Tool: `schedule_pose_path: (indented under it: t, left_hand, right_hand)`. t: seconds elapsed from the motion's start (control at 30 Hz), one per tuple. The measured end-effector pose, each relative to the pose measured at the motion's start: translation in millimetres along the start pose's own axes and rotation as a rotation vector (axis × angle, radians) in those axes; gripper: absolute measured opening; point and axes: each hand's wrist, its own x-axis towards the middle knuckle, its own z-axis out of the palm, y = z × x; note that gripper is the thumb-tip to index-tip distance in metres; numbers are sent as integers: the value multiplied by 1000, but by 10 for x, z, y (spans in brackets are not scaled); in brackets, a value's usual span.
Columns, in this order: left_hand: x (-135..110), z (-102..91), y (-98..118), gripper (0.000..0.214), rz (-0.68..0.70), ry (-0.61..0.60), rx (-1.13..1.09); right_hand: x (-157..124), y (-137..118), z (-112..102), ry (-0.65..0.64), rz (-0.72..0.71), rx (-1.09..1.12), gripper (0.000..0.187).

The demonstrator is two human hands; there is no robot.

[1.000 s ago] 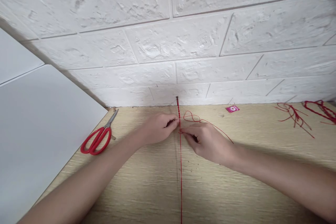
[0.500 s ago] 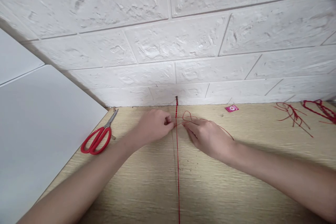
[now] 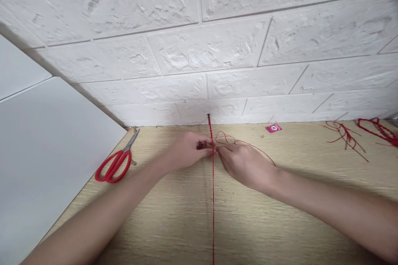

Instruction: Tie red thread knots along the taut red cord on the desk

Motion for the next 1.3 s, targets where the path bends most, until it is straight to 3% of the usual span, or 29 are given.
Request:
schedule_pose_path:
  t: [0.17,0.3,0.5,0.7,0.9,1.3]
  left_hand:
    - [-14,52,42,15,92,77,86]
    - [-8,15,44,20,42,59,58]
    - [44,-80,-16,28,-32,285,-207]
    - [15,-159,8,21,-20,180,-143]
    - [13,-126,-10,16,33,190,50]
    - [32,-42,-89,20,75,163,88]
  right_hand:
    - [8,10,38,14,-1,-2,18]
    - [3,19,69,88,-17,-3,18]
    - [-19,24,79,108,-9,-12,18]
    - [-19,27,81,122,3,10,17]
    - [-7,39,77,86,19,-16,18]
    - [2,-8,-27,-45,97,-88,20]
